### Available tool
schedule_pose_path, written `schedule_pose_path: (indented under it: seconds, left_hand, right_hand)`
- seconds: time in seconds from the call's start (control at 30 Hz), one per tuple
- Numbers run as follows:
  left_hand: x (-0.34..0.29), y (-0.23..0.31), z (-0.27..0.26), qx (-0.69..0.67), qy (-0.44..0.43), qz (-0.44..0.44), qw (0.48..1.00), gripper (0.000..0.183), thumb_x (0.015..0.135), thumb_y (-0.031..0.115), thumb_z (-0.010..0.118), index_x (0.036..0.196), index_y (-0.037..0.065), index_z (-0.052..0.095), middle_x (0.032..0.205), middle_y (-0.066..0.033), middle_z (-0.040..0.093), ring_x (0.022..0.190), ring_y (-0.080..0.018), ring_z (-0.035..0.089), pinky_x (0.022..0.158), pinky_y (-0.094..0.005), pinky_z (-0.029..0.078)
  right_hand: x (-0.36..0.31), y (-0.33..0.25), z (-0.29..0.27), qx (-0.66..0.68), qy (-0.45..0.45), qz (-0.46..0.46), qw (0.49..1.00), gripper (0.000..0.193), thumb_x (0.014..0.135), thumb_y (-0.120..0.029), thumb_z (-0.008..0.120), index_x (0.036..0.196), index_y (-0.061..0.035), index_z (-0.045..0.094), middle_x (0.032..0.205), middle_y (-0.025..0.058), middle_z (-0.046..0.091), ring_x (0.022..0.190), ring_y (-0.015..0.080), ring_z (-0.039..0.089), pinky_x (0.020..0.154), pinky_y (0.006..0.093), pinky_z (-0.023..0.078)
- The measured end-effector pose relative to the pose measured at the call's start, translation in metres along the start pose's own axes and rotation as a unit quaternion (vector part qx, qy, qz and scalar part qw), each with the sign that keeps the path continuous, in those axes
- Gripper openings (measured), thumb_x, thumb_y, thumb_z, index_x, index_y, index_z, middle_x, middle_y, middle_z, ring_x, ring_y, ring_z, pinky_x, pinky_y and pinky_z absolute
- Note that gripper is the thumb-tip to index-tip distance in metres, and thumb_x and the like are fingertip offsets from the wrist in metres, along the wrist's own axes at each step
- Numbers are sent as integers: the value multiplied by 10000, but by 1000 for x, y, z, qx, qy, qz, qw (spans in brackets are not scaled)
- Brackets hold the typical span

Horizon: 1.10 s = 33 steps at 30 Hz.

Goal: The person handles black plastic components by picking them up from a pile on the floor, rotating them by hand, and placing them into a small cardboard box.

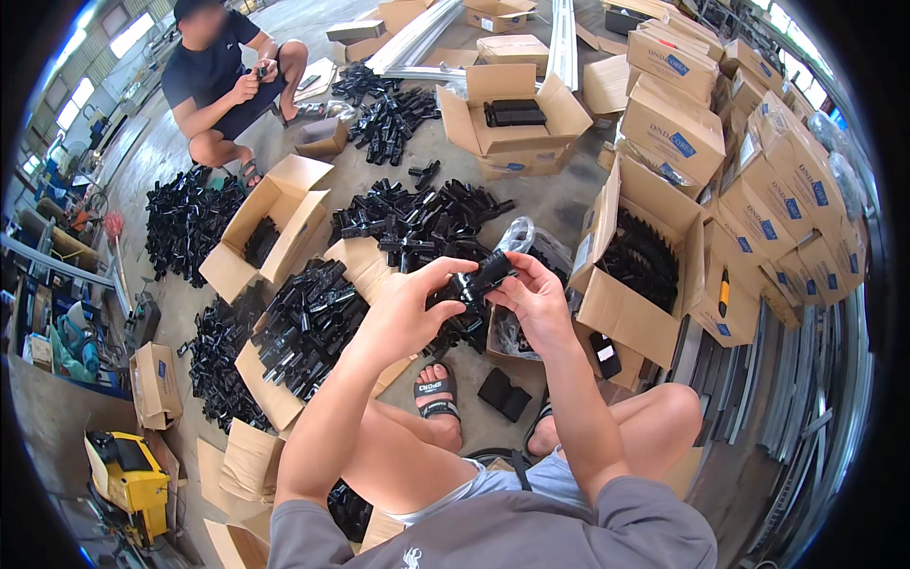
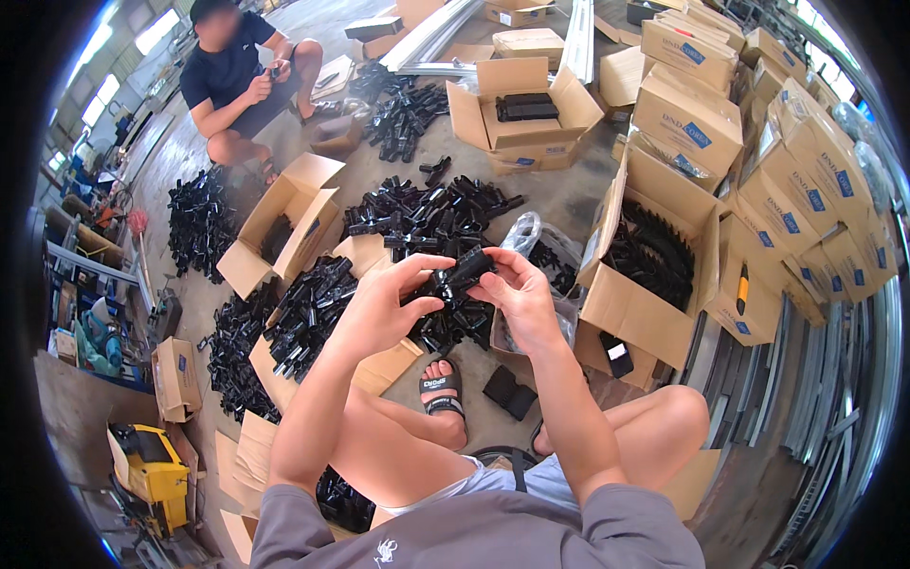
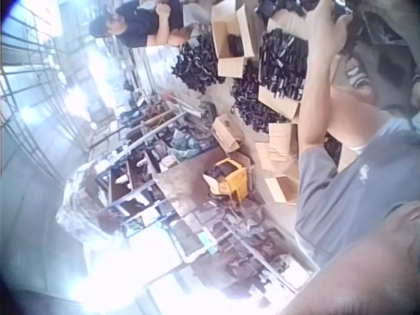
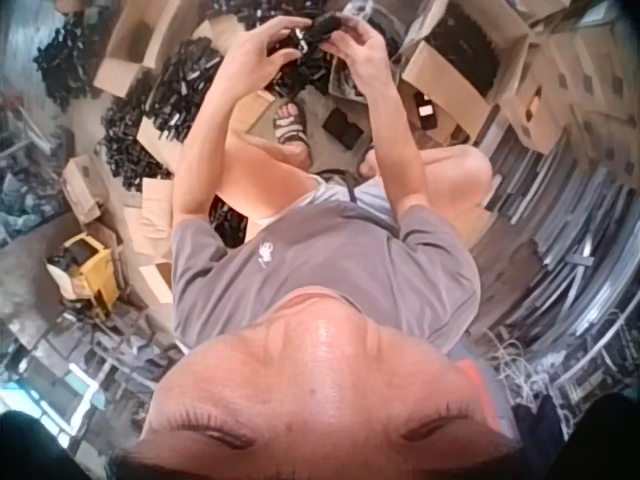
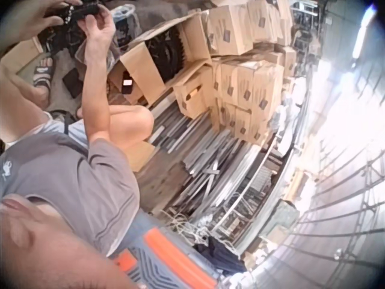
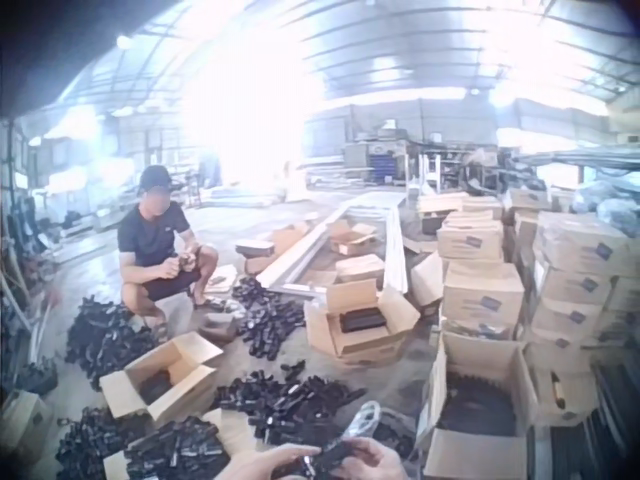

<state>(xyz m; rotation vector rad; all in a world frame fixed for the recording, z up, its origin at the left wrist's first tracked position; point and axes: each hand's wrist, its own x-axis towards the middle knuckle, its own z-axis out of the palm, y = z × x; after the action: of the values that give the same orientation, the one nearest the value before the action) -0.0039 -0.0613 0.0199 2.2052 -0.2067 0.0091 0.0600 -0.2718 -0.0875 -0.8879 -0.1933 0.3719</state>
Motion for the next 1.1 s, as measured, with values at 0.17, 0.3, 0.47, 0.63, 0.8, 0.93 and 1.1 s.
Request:
schedule_pose_path:
  seconds: [0.17, 0.3, 0.47, 0.63, 0.8, 0.93, 1.1]
  left_hand:
    - [2, -1, 6, 3, -3, 13, 1000, 550, 848, 3, 808, 1363, 135, 670, 1032, -152, 744, 869, -190, 685, 821, -342, 553]
    - [4, 5, 9, -2, -26, -7, 1000, 547, 845, 7, 813, 1363, 115, 673, 1005, -138, 742, 826, -164, 650, 797, -325, 547]
    - [7, 8, 9, -20, -76, -92, 993, 549, 871, -33, 785, 1391, 85, 655, 1011, -67, 747, 868, -84, 638, 814, -293, 552]
    - [10, -18, 19, -189, -76, -85, 975, 555, 915, -75, 725, 1441, 51, 602, 1117, -50, 732, 1052, -96, 668, 944, -285, 556]
    - [13, -28, 22, -222, -86, -98, 966, 559, 935, -92, 692, 1465, 42, 577, 1222, -65, 713, 1153, -121, 665, 1004, -292, 549]
    - [17, -32, 23, -225, -78, -84, 968, 566, 941, -85, 693, 1478, 40, 565, 1245, -84, 709, 1162, -129, 667, 1019, -295, 545]
    - [17, -42, 14, -335, -57, -124, 932, 592, 945, -37, 722, 1503, 47, 545, 1247, -109, 722, 1129, -130, 675, 994, -279, 553]
  right_hand:
    - [-5, -3, 1, -12, 15, -12, 1000, 421, 983, -133, 746, 1340, 21, 587, 1199, 97, 707, 1055, 167, 709, 912, 352, 630]
    - [-7, -2, -2, -15, 40, -11, 999, 407, 982, -126, 746, 1331, 23, 599, 1174, 92, 717, 1033, 160, 713, 896, 341, 632]
    - [-4, -1, 0, -19, 62, -5, 998, 414, 981, -142, 754, 1326, 31, 606, 1142, 94, 731, 990, 156, 722, 877, 330, 631]
    - [3, 0, -3, -32, 52, 22, 998, 402, 991, -176, 748, 1319, 14, 613, 1152, 85, 719, 978, 161, 715, 871, 333, 618]
    - [6, 2, -3, -35, 66, 10, 997, 419, 975, -179, 771, 1305, 32, 623, 1109, 89, 745, 932, 142, 726, 843, 300, 613]
    - [10, 3, -4, -95, 65, -16, 993, 413, 1013, -249, 729, 1301, 31, 630, 1100, 87, 748, 909, 141, 723, 816, 292, 596]
    - [36, 21, -37, -148, 107, 32, 983, 479, 1084, -460, 556, 1211, -21, 696, 1028, 77, 756, 863, 166, 726, 789, 347, 590]
